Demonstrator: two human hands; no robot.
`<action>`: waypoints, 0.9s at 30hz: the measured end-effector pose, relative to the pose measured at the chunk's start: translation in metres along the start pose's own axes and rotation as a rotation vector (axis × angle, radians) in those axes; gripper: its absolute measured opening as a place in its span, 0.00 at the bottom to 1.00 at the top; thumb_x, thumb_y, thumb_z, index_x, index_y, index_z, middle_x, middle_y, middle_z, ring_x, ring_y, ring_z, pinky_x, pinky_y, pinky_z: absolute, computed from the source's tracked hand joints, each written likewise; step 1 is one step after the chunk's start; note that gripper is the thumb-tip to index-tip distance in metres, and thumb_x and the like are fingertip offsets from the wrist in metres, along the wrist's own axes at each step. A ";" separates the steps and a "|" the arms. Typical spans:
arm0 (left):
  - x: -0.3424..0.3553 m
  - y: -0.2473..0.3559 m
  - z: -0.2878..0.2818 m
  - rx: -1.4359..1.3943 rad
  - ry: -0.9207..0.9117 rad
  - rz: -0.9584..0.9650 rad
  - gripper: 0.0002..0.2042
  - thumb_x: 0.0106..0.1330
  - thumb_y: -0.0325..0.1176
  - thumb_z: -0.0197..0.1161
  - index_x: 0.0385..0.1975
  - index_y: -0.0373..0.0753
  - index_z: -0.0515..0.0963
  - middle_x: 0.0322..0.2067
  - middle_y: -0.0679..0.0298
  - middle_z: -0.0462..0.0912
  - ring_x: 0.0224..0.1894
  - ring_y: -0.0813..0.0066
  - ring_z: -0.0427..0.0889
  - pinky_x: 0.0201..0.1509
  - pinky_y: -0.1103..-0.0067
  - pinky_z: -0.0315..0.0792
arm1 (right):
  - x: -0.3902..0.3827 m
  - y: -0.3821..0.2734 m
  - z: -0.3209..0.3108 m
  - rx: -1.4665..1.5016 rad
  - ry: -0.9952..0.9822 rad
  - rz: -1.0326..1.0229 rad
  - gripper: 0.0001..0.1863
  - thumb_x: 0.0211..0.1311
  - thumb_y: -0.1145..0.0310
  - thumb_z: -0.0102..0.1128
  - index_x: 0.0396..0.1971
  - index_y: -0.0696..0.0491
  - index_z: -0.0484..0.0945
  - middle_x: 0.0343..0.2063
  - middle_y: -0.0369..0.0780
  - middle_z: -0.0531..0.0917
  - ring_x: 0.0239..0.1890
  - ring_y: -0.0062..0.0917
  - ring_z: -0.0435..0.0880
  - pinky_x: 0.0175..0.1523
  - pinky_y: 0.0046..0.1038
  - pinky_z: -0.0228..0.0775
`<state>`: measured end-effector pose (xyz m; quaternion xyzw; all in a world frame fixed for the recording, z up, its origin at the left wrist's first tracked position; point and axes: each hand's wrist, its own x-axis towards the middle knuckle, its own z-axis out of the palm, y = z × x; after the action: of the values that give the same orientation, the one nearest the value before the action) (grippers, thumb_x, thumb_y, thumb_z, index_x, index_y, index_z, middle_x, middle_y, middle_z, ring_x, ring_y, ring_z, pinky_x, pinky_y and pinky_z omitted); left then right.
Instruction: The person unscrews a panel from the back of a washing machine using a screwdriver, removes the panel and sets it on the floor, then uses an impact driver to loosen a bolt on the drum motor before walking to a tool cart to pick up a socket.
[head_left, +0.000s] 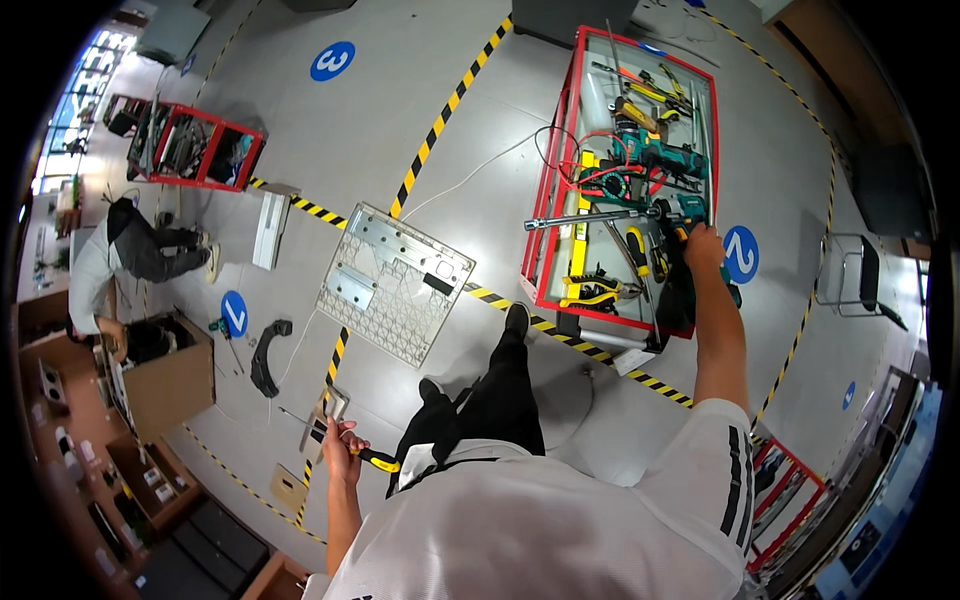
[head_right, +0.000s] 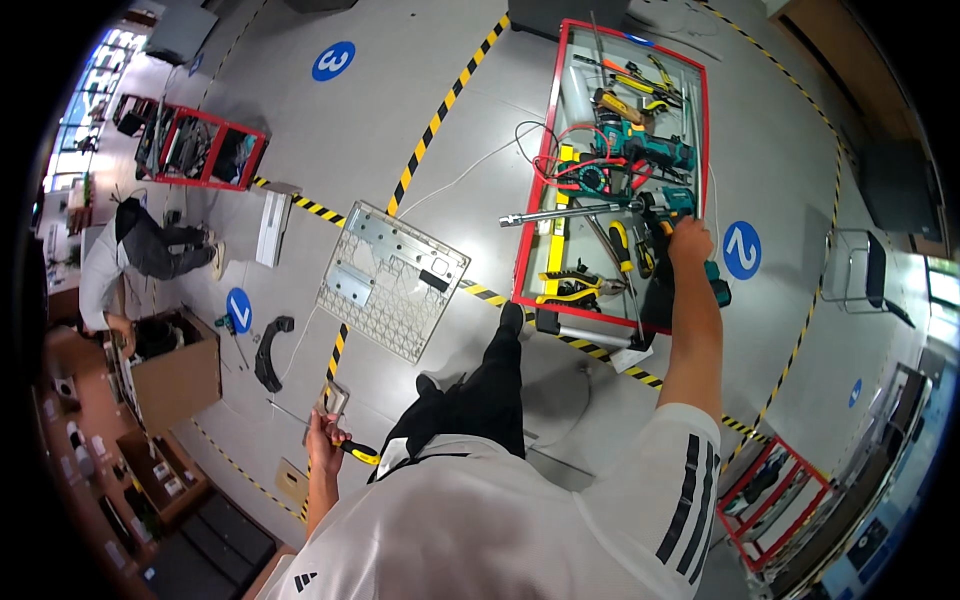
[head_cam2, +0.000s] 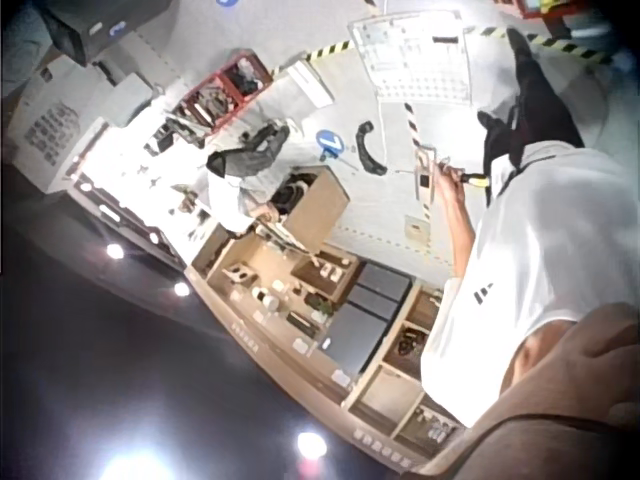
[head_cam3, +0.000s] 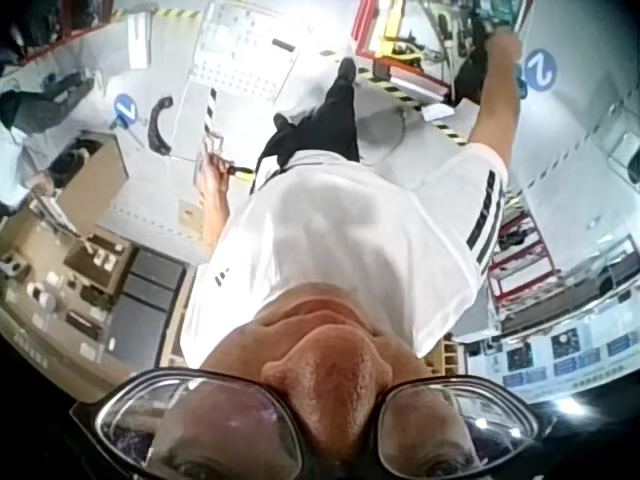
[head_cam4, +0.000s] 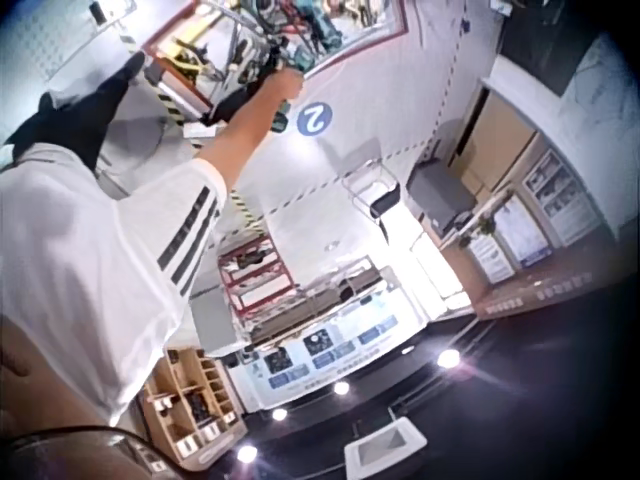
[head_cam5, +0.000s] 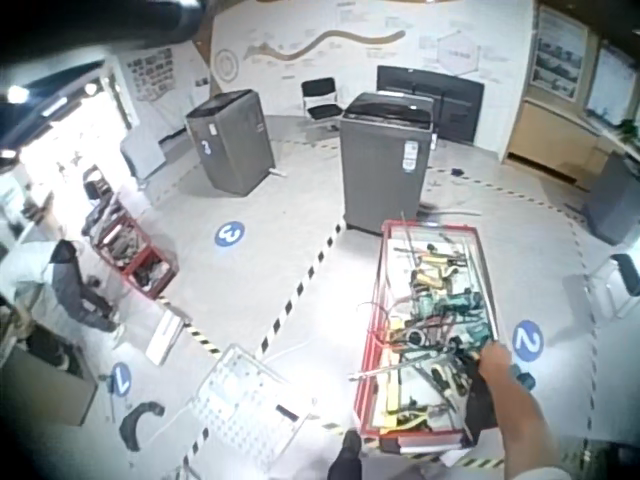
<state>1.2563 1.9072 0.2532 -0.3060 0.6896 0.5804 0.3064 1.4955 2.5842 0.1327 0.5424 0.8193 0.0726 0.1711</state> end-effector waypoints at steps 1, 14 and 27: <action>-0.002 -0.002 0.007 0.004 0.014 -0.015 0.24 0.67 0.53 0.44 0.30 0.34 0.69 0.08 0.69 0.59 0.12 0.76 0.63 0.24 0.75 0.68 | 0.004 0.003 0.006 -0.009 0.028 -0.001 0.09 0.52 0.69 0.59 0.34 0.53 0.74 0.37 0.42 0.76 0.39 0.39 0.79 0.39 0.36 0.75; 0.009 -0.030 0.030 -0.038 -0.031 -0.063 0.25 0.68 0.53 0.42 0.28 0.33 0.70 0.09 0.68 0.60 0.12 0.76 0.65 0.24 0.75 0.69 | 0.002 0.035 -0.006 0.320 -0.194 -0.044 0.27 0.43 0.70 0.62 0.45 0.54 0.61 0.37 0.54 0.77 0.44 0.49 0.75 0.47 0.42 0.69; 0.009 -0.072 -0.065 -0.253 0.104 0.003 0.33 0.63 0.60 0.44 0.16 0.32 0.77 0.12 0.60 0.74 0.16 0.72 0.74 0.26 0.78 0.71 | -0.140 0.010 -0.041 0.718 -0.163 -0.324 0.38 0.38 0.74 0.59 0.56 0.61 0.59 0.51 0.51 0.70 0.53 0.41 0.70 0.59 0.32 0.59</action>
<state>1.3025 1.8325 0.2110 -0.3707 0.6263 0.6465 0.2286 1.5390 2.4628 0.2017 0.4353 0.8513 -0.2895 0.0445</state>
